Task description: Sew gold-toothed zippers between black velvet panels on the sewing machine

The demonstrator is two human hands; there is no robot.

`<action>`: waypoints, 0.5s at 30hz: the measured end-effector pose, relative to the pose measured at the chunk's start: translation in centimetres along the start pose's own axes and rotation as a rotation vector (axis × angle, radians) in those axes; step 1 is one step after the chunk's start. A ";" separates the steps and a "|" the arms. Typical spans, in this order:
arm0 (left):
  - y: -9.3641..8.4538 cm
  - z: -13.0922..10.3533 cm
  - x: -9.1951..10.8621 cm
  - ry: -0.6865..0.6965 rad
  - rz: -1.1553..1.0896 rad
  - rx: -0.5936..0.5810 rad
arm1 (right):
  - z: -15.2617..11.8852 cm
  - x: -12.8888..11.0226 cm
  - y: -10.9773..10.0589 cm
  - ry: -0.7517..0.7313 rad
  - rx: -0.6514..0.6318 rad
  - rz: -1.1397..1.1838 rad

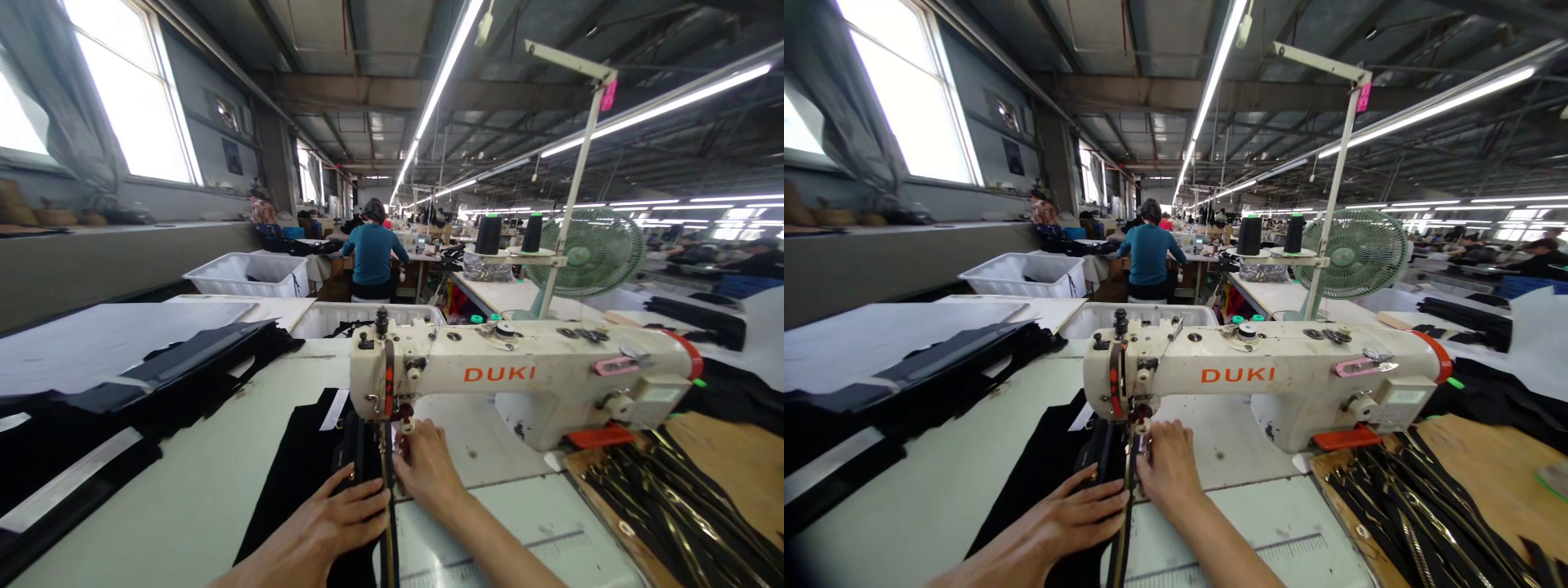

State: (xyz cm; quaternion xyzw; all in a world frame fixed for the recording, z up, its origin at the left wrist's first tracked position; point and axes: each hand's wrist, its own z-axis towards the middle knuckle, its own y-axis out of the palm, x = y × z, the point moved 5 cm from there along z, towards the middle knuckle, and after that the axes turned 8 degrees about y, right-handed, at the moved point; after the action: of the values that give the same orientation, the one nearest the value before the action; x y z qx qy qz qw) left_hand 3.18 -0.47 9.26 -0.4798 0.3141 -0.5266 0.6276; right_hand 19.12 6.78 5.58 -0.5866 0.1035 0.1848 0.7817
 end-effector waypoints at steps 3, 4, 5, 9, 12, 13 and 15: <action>-1.3 0.5 0.7 0.014 0.018 -0.016 | -0.3 -0.2 -0.1 0.045 0.007 -0.030; -1.4 0.5 0.7 0.027 0.017 -0.004 | -0.4 -0.4 -0.1 0.052 0.013 -0.042; -1.3 0.5 0.7 0.036 0.012 0.017 | -0.4 -0.6 0.0 0.057 0.019 -0.054; 0.1 -0.1 0.0 -0.004 0.000 0.075 | 1.1 -0.9 0.7 0.070 0.029 -0.093; 1.1 -0.3 -0.4 -0.021 0.002 0.067 | 3.6 -0.4 1.6 0.050 0.026 -0.099; 1.4 -0.3 -0.5 -0.011 0.004 0.064 | 4.5 -0.1 1.8 0.033 0.025 -0.094; 1.9 -0.4 -0.7 0.005 0.011 0.064 | 5.6 0.6 1.8 -0.008 0.035 -0.075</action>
State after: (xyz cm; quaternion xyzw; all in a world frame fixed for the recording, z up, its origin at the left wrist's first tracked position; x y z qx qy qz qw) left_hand 3.33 0.11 7.28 -0.4567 0.3012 -0.5342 0.6445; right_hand 18.60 12.62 5.42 -0.5755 0.0818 0.1559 0.7986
